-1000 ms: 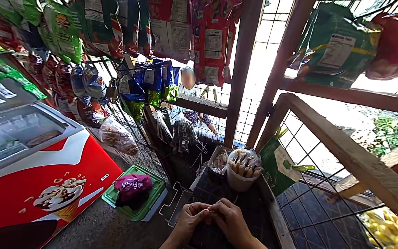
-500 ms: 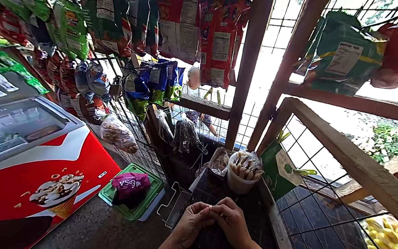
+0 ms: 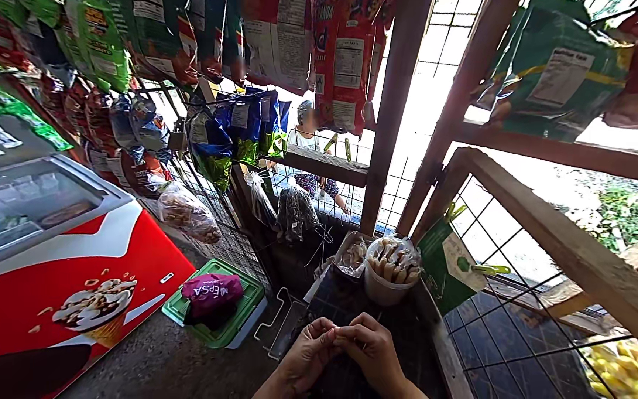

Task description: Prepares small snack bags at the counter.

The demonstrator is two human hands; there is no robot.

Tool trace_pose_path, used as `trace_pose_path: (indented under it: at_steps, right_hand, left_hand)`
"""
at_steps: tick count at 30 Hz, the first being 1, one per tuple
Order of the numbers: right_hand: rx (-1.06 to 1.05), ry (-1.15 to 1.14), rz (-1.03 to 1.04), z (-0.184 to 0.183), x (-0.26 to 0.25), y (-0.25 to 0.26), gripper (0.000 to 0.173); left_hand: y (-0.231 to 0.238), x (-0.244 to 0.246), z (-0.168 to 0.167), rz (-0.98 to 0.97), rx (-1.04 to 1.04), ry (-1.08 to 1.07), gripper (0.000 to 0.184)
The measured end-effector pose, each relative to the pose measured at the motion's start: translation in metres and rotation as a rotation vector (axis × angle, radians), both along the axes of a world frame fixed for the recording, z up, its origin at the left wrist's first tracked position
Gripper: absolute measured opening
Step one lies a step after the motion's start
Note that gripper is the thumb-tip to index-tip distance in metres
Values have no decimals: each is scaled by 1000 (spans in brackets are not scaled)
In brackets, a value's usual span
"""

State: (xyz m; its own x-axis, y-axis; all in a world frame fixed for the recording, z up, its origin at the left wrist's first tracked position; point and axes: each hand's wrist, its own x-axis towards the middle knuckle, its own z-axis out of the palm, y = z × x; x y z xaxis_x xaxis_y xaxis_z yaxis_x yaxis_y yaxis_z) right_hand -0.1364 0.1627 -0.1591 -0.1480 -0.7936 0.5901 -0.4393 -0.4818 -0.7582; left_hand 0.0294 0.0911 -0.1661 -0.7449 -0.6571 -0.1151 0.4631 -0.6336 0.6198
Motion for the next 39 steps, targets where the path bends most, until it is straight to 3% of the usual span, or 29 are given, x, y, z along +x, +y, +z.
trace_pose_path:
  at_steps: [10,16,21,30,34,37,39]
  right_hand:
    - [139,6,10,0,2,-1,22]
    - [90,26,-5,-4,6,0,23]
    - [30,152,-39,-3,7,0,23]
    - [-44,416,-115,-6,4,-2,19]
    - [-50,426,-117,-2,2,-2,18]
    - [-62,369,-97,1,2,0,18]
    - [-82,348,-90,1,2,0,18]
  left_hand:
    - [5,-6,15,307,-43,-272,18]
    - [5,-4,17,288,-171,-359,15]
    - [4,-5,18,295,-236,-376,30]
    - [8,-5,24,290,-321,-465,20]
    - [15,-8,25,314,-229,-400,9]
    - [13,-6,16,191,-100,-262,6]
    - [12,-4,12,82,-24,-216,14]
